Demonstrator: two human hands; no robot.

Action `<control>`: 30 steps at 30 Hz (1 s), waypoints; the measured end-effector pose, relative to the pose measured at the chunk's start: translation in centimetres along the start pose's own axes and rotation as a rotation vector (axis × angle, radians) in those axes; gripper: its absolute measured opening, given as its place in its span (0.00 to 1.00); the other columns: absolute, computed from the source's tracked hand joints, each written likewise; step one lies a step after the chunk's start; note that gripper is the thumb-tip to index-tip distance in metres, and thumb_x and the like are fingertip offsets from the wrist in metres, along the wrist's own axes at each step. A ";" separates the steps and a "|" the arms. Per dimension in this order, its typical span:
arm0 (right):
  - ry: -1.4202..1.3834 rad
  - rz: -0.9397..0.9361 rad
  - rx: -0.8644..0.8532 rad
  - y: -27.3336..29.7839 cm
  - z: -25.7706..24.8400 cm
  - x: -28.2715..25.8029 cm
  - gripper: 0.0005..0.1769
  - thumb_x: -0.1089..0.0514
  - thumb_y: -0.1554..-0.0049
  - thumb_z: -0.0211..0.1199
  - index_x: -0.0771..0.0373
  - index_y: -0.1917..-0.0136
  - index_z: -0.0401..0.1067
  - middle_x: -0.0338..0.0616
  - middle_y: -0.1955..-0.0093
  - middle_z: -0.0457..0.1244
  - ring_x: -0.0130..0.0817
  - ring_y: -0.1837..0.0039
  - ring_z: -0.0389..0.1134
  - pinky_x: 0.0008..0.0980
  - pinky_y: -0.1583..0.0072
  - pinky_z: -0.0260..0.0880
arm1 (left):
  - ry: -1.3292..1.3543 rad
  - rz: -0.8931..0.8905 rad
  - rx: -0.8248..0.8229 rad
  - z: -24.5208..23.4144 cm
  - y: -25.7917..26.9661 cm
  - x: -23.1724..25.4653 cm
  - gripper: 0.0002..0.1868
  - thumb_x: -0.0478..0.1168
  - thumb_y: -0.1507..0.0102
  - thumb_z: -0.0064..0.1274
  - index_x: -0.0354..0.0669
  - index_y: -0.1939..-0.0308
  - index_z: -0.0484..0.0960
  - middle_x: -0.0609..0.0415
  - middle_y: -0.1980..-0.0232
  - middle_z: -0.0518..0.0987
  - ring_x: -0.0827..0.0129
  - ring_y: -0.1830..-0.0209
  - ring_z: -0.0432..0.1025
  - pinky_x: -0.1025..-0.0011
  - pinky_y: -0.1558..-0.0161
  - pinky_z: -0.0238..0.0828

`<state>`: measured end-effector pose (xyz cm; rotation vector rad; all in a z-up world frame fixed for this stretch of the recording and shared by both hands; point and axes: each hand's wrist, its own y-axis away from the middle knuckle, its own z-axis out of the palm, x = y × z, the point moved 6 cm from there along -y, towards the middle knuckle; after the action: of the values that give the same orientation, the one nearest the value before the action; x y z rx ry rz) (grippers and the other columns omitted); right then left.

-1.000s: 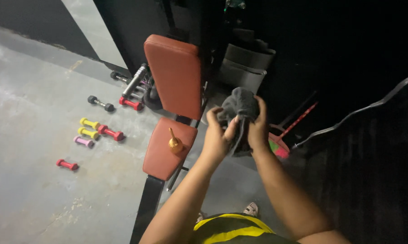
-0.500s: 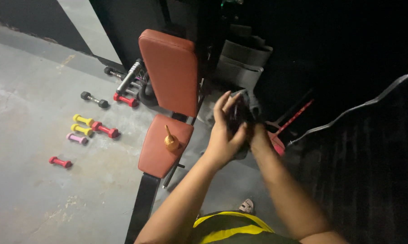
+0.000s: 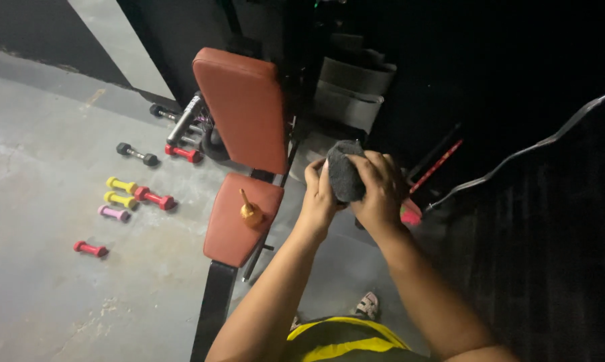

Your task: Clean a weight bench and gym weights with a spray bottle and cloth.

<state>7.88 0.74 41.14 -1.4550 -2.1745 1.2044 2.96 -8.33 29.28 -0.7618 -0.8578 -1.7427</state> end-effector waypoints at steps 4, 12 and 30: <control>-0.061 0.032 -0.019 0.4 0.5 2.5 0.27 0.69 0.56 0.69 0.63 0.42 0.71 0.52 0.43 0.65 0.54 0.39 0.65 0.46 0.38 0.66 | -0.218 0.173 -0.028 0.5 -0.8 0.4 0.25 0.55 0.25 0.37 0.42 0.32 0.65 0.46 0.49 0.78 0.69 0.60 0.73 0.71 0.63 0.73; -0.456 0.320 0.098 2.3 2.8 8.4 0.19 0.66 0.44 0.69 0.63 0.40 0.70 0.46 0.41 0.66 0.40 0.37 0.69 0.36 0.35 0.67 | -0.087 0.451 -0.104 3.5 -0.7 1.5 0.30 0.37 0.28 0.45 0.45 0.24 0.53 0.54 0.55 0.77 0.76 0.59 0.71 0.78 0.56 0.70; -0.105 -0.070 -0.046 -2.8 -2.0 8.6 0.28 0.67 0.56 0.72 0.59 0.42 0.71 0.49 0.42 0.64 0.51 0.36 0.64 0.47 0.34 0.63 | -0.233 0.193 -0.187 7.0 -4.7 0.9 0.28 0.49 0.27 0.36 0.45 0.24 0.60 0.43 0.40 0.65 0.58 0.48 0.62 0.61 0.57 0.69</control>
<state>3.28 8.66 42.55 -1.3488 -2.3160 1.2407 -1.09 -1.86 32.98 -1.1511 -0.7533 -1.5965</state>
